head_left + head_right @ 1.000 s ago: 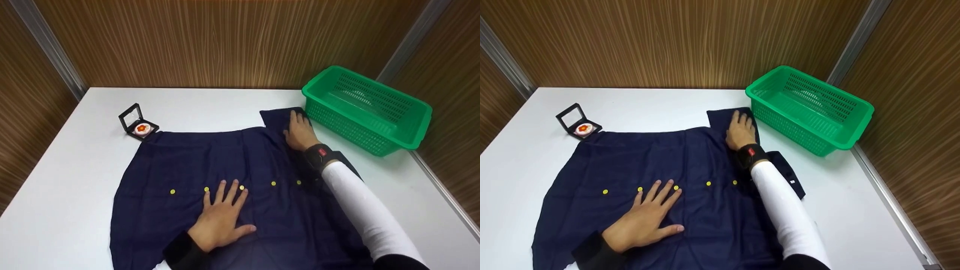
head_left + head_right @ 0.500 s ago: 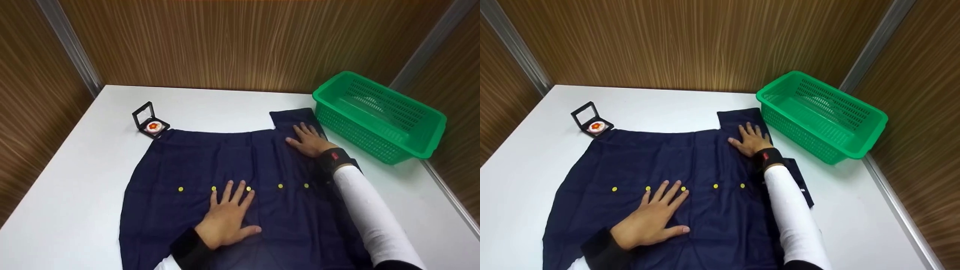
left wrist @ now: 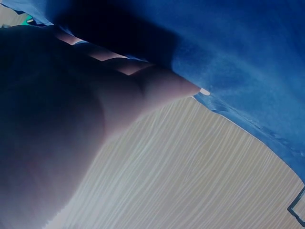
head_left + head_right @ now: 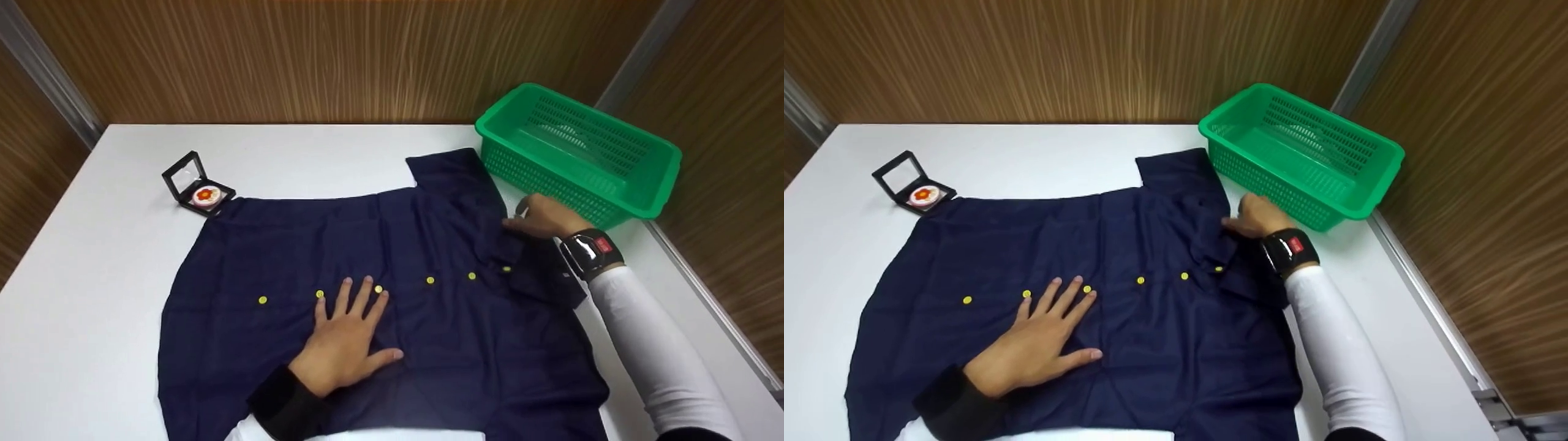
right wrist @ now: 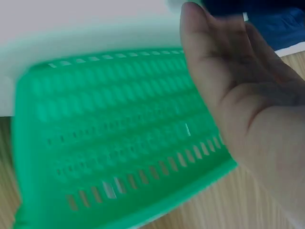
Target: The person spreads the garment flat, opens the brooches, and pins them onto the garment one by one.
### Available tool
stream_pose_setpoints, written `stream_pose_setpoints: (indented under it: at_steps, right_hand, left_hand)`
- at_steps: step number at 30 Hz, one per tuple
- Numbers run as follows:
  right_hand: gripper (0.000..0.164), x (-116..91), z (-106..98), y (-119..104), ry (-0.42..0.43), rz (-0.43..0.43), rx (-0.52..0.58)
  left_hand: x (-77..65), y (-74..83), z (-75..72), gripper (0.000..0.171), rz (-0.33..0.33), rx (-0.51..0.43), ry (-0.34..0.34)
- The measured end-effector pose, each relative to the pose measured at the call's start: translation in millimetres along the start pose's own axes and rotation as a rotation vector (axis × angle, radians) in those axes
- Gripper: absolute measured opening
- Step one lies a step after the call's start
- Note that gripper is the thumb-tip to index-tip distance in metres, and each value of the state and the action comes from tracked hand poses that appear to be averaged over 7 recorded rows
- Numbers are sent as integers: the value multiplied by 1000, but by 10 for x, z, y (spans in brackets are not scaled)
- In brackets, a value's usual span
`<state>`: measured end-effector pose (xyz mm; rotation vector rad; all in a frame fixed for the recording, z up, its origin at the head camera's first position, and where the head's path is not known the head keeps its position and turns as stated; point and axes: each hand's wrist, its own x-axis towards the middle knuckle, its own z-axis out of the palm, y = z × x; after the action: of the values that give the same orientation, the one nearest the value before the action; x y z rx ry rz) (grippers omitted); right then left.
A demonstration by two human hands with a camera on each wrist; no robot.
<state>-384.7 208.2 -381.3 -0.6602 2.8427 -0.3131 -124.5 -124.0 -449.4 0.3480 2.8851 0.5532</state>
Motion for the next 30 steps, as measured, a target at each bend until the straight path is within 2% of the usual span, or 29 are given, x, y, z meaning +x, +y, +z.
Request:
stream_pose_setpoints:
  at_steps: [3,7,11,15,19,22,24,28,30]
  right_hand:
    - [32,-24,83,137,55,-33,20]
    - [7,-26,190,308,195,-61,38]
    - [4,-37,219,393,279,-38,59]
    - [3,56,206,262,360,-101,98]
    - [10,338,231,-74,411,-220,70]
    - [14,500,262,-282,348,-230,31]
    - [22,564,289,-369,244,-197,-2]
    - [56,636,330,-441,-17,-77,-52]
    - [67,669,345,-433,-100,-32,-57]
  left_hand:
    - [-4,1,-4,90,-3,-4,4]
    - [-20,7,-5,90,-5,-12,18]
    - [-16,18,-5,89,-8,-25,13]
    - [-20,17,-8,90,-14,-35,-6]
    - [-36,-17,-31,90,-22,-39,-9]
    - [-27,-15,-33,90,-17,-34,-8]
    - [-16,-5,-29,91,-11,-30,-13]
    - [-10,12,-27,91,-5,-29,-22]
    - [-17,10,-34,91,-5,-27,-18]
